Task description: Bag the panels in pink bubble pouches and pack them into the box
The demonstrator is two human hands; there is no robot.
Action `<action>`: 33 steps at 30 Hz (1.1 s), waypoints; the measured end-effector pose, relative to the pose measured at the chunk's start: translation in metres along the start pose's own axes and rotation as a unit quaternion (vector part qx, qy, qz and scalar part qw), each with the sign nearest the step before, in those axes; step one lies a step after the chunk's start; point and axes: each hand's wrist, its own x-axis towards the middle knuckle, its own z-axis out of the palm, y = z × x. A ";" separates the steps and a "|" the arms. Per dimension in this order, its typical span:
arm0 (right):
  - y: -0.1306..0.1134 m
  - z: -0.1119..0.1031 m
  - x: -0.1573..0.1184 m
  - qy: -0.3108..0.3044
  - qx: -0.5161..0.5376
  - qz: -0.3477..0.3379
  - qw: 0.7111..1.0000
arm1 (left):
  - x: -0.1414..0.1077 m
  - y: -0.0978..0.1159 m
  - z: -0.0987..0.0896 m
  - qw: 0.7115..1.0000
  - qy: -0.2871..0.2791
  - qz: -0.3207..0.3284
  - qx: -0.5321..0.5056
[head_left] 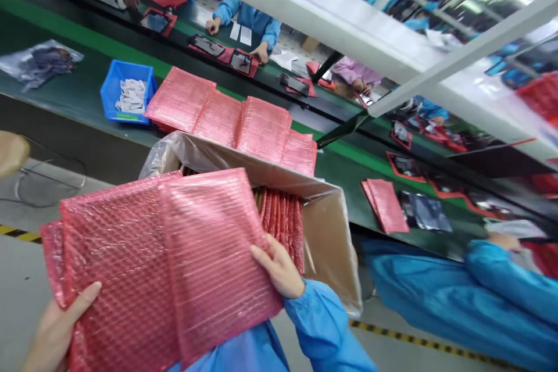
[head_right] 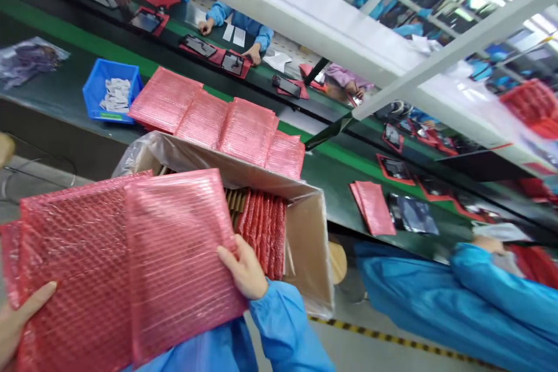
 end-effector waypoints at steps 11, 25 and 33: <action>0.019 -0.125 -0.025 0.239 -0.324 -0.038 0.915 | 0.006 -0.003 0.002 0.999 0.010 0.017 0.032; 0.064 -0.041 0.085 0.033 -0.690 0.141 0.710 | -0.005 0.004 0.006 1.000 0.016 0.020 0.003; 0.057 -0.029 0.094 -0.064 -0.697 0.142 0.700 | -0.003 -0.006 0.001 0.999 -0.009 0.000 -0.035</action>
